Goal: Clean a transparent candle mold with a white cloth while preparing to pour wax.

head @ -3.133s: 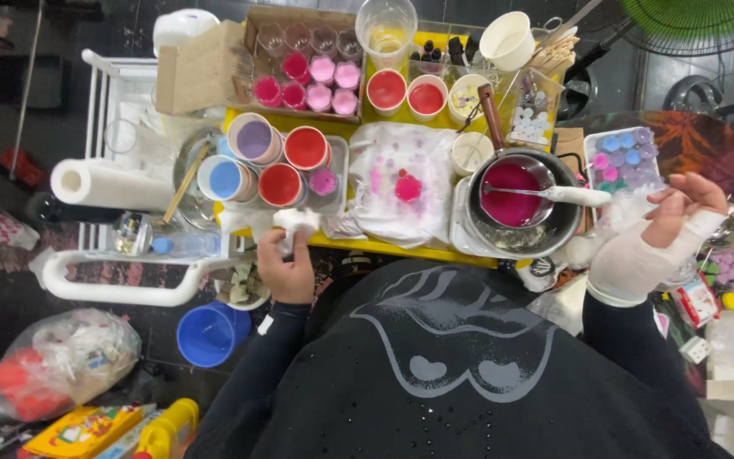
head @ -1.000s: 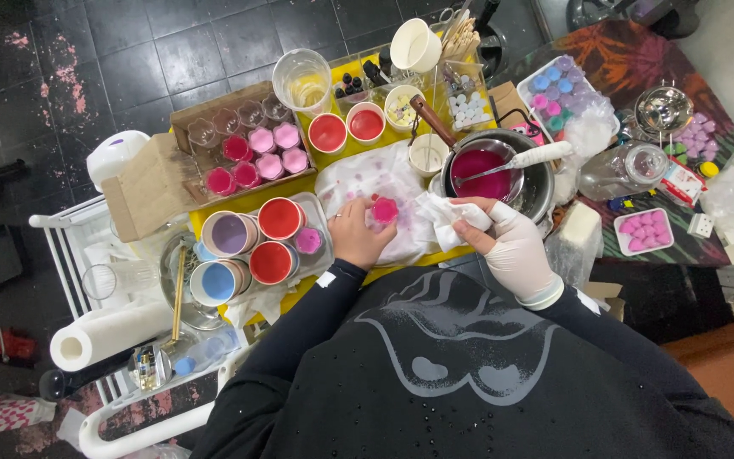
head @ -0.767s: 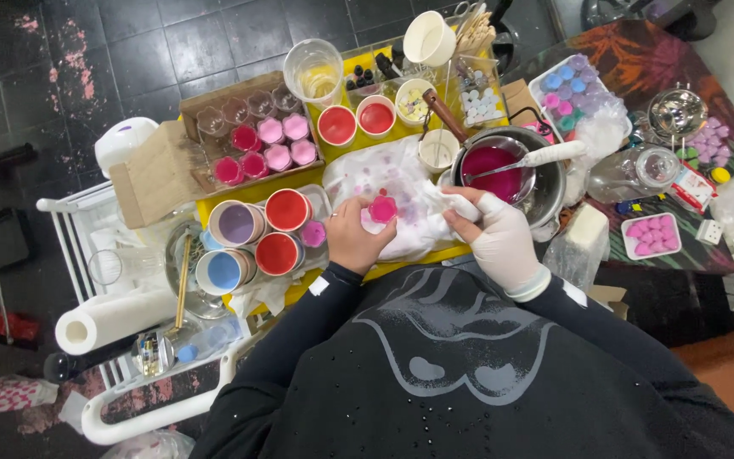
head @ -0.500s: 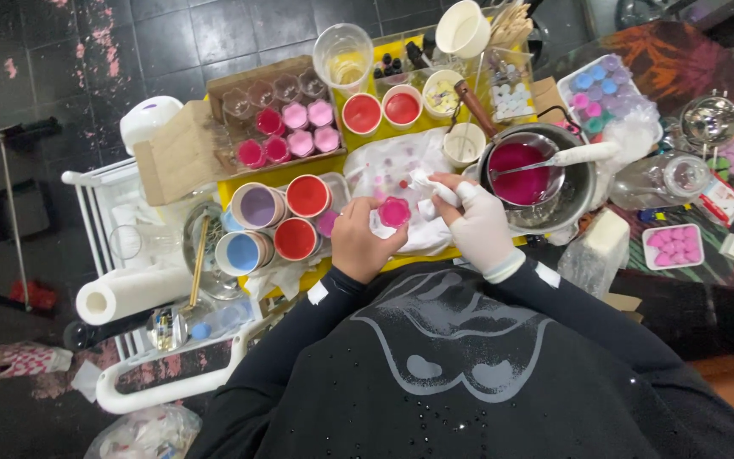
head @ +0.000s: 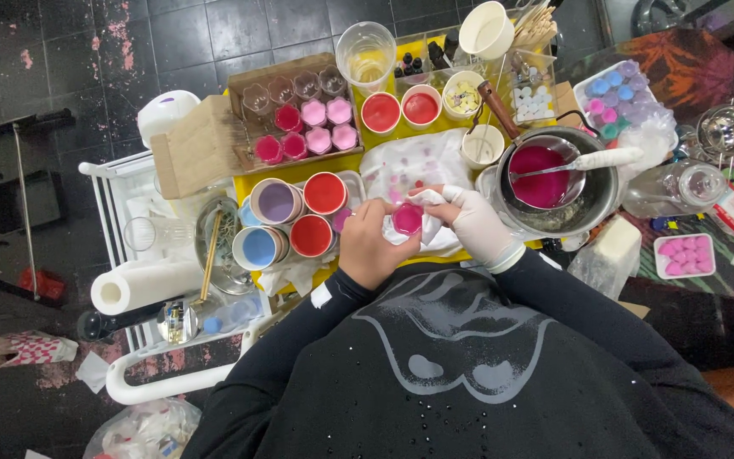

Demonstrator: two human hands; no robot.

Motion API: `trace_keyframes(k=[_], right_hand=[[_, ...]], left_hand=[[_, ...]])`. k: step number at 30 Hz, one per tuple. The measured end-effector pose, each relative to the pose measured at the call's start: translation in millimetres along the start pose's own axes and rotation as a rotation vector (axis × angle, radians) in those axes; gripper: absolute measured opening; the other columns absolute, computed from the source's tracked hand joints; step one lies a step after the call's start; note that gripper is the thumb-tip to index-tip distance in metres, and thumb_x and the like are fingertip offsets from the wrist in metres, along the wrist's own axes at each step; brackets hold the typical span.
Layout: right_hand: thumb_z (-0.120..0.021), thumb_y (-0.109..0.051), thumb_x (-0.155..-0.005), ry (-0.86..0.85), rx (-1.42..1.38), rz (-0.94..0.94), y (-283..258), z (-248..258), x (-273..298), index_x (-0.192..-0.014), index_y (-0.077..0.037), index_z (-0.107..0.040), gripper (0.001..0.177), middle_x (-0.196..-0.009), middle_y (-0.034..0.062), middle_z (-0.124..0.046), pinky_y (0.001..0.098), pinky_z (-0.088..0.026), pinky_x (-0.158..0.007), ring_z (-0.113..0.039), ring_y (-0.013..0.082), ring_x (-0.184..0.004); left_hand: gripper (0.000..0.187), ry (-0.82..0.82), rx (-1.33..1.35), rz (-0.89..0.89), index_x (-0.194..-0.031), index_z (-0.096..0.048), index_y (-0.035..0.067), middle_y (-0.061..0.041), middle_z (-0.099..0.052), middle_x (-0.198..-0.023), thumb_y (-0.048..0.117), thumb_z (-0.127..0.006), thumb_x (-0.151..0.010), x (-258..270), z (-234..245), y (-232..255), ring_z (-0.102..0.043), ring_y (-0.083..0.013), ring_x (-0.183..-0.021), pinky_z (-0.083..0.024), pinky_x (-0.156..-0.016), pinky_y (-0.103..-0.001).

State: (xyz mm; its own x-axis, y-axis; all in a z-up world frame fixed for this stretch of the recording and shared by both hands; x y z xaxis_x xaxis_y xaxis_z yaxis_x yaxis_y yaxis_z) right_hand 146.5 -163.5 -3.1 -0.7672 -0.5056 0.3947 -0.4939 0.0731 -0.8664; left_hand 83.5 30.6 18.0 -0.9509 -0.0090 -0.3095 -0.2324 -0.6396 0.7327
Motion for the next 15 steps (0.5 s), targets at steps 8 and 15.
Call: trace_keyframes(k=[8,15], right_hand=[[-0.055,-0.005,-0.098,0.028,0.006,0.053,-26.3,-9.1,16.9,-0.138,0.004,-0.061,0.041,-0.128,0.0088,-0.069,0.0258,-0.050,-0.097,-0.065,0.0119,-0.112],[-0.049,-0.002,-0.094,0.121,-0.300,0.180,-28.1,11.1,35.8,-0.129,0.006,-0.059,0.037,-0.125,0.0243,-0.069,0.0395,-0.053,-0.107,-0.070,0.0271,-0.117]], left_hand=[[0.045,-0.005,0.010,0.038,-0.099,-0.063,0.003,-0.014,-0.065,-0.093,0.030,-0.087,-0.072,0.8,-3.0,-2.3,-0.066,-0.0335,-0.088,-0.050,-0.074,-0.042],[0.047,0.024,0.019,0.011,-0.103,-0.063,0.002,-0.015,-0.066,-0.098,0.029,-0.087,-0.074,0.4,1.1,-0.4,-0.066,-0.0335,-0.092,-0.052,-0.078,-0.041]])
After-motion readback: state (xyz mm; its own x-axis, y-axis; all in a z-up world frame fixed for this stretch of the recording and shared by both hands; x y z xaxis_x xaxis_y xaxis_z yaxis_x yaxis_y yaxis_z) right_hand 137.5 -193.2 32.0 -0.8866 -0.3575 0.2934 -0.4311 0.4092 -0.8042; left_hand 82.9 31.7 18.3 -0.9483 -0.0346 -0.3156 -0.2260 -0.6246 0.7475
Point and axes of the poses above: each hand's wrist, its own x-axis away from the middle knuckle, its own z-axis out of the back of the hand, y = z × x, the point moved 1 cm from there along -x, towards the middle knuckle
